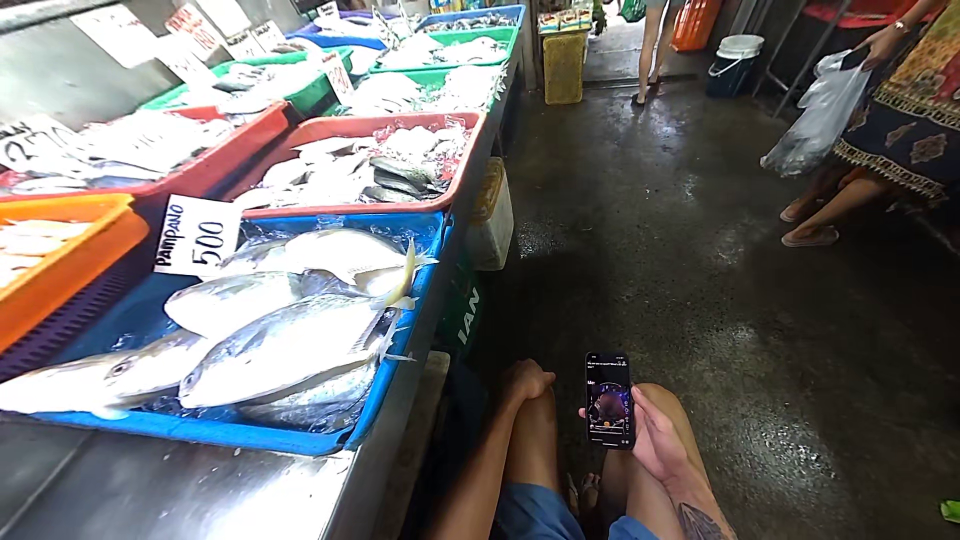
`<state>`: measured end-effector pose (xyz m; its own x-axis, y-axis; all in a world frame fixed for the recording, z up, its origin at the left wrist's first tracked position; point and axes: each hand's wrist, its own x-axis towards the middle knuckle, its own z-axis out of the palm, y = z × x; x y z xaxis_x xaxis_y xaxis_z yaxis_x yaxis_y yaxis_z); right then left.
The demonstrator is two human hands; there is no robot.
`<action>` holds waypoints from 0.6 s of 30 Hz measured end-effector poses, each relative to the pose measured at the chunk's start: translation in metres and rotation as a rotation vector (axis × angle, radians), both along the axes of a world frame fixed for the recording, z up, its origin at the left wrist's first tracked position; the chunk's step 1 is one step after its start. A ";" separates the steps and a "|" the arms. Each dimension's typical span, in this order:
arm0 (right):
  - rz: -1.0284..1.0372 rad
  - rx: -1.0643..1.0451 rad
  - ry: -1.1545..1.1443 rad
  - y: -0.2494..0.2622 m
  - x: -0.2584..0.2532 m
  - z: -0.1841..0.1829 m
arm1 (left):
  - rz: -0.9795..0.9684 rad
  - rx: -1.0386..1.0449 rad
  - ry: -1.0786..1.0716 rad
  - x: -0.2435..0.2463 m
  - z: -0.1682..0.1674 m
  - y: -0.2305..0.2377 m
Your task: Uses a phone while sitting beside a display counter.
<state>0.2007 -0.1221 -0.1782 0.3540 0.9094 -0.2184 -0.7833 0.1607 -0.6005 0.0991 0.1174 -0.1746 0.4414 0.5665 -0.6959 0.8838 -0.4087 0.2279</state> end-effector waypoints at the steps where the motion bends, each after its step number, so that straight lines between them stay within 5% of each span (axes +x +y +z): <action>1: 0.000 -0.001 -0.001 0.000 0.000 0.001 | 0.002 0.000 -0.001 0.000 0.001 0.000; 18: 0.004 -0.010 0.024 0.002 -0.001 0.005 | 0.006 0.015 -0.013 -0.001 0.000 0.000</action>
